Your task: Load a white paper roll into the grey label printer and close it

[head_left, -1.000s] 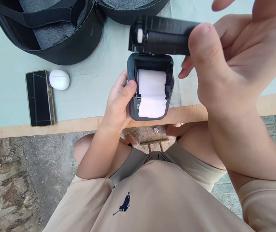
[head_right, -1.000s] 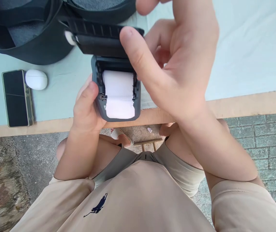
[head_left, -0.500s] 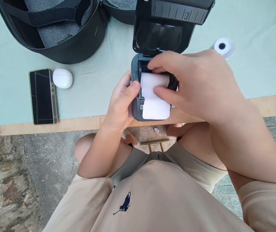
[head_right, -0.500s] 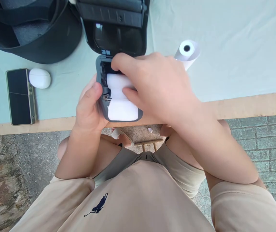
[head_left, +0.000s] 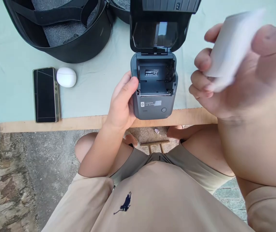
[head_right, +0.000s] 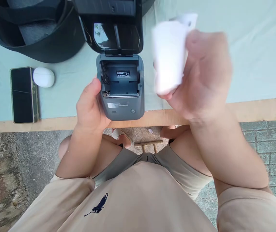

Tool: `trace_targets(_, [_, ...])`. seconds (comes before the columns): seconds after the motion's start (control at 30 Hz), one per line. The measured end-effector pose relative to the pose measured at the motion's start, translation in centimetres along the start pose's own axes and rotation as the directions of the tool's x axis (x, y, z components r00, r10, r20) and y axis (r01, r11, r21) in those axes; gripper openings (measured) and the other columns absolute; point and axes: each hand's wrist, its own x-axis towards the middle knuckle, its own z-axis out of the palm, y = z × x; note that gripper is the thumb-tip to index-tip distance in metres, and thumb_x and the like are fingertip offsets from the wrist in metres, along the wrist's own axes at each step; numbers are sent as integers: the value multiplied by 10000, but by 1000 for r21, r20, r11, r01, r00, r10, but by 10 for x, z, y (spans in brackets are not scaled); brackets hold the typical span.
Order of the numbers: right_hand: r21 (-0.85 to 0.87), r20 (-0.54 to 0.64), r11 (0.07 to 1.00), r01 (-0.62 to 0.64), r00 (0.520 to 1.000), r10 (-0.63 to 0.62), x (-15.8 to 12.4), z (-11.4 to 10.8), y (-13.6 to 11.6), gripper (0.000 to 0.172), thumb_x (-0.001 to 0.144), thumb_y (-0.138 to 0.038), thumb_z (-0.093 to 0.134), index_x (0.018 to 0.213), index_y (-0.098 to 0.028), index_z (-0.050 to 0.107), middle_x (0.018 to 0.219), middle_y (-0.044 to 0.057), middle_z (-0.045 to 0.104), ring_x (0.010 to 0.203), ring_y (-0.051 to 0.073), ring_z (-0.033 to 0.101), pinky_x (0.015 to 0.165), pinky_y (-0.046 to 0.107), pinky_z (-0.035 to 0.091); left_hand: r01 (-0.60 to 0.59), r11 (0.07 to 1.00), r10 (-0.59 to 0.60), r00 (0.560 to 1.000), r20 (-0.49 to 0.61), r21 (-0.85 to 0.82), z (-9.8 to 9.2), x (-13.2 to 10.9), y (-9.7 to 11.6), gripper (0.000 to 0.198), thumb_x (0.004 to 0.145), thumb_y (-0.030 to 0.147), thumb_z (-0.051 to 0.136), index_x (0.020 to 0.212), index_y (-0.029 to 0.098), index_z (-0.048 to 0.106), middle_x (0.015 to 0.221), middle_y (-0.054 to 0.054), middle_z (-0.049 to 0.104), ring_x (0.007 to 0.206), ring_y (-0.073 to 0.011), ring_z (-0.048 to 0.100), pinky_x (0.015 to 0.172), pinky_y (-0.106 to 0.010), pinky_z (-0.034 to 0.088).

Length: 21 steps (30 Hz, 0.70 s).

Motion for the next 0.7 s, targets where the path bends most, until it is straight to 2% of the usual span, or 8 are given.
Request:
trace_targets(0.1, [294, -48, 952, -81, 994, 99, 0, 4, 19, 303, 719, -463, 567, 922, -246, 512, 791, -1, 517, 561, 85, 494, 330, 212, 320, 0, 1000, 1, 1000, -17, 2, 0, 0, 0, 193, 878, 304, 461, 930, 205, 619, 931, -18, 695, 1157, -243, 588, 1051, -421, 441])
trace_targets(0.27, [348, -52, 935, -67, 995, 91, -7, 8, 32, 289, 695, -369, 693, 874, -244, 505, 746, -33, 535, 526, 73, 520, 430, 224, 436, 52, 999, -52, 999, 8, 7, -2, 2, 2, 244, 876, 344, 443, 981, 222, 627, 1015, -34, 689, 1196, -251, 566, 1021, -410, 468])
trace_targets(0.33, [250, -9, 968, -29, 999, 33, -10, 8, 32, 263, 737, -384, 666, 852, -234, 483, 732, -22, 546, 578, 107, 569, 502, 267, 491, 71, 997, -71, 997, 2, 8, -3, 3, 4, 287, 889, 357, 401, 980, 210, 630, 1009, -43, 689, 1243, -246, 530, 1021, -414, 467])
trace_targets(0.4, [33, 7, 997, 76, 997, -77, -12, 6, 31, 254, 762, -393, 641, 862, -227, 477, 764, 2, 565, 686, 143, 599, 616, 321, 530, 64, 998, -64, 998, -20, 2, -3, 4, 4, 330, 898, 364, 357, 956, 200, 636, 1006, -38, 690, 1277, -233, 500, 1031, -405, 461])
trace_targets(0.47, [-173, 9, 973, 154, 988, -155, -15, 6, 30, 281, 751, -382, 651, 922, -235, 483, 885, 21, 578, 815, 158, 589, 718, 345, 536, 45, 999, -45, 998, -42, -4, -3, 5, 5, 369, 899, 387, 326, 942, 199, 640, 1023, -31, 691, 1282, -232, 495, 1037, -396, 459])
trace_targets(0.57, [-307, 28, 938, 161, 987, -160, -16, 6, 31, 341, 729, -351, 669, 1004, -275, 483, 1041, 16, 565, 940, 166, 568, 790, 343, 532, 55, 998, -54, 998, -43, 17, -3, 5, 5, 372, 889, 408, 327, 943, 211, 638, 1058, -33, 691, 1277, -234, 497, 1039, -382, 458])
trace_targets(0.63, [-397, 17, 905, 151, 987, -157, -15, 7, 33, 344, 708, -312, 684, 991, -286, 490, 1017, 7, 586, 917, 174, 579, 795, 356, 529, 67, 997, -66, 997, -38, 25, -3, 4, 6, 353, 886, 396, 341, 948, 214, 637, 1061, -28, 692, 1267, -231, 503, 1044, -383, 454])
trace_targets(0.7, [-502, 1, 857, 114, 991, -132, -14, 8, 35, 336, 684, -271, 692, 954, -273, 493, 905, 3, 606, 783, 174, 585, 731, 377, 525, 66, 998, -65, 997, -33, 15, -4, 4, 6, 344, 887, 386, 351, 948, 210, 639, 1042, -21, 693, 1241, -233, 526, 1046, -395, 453])
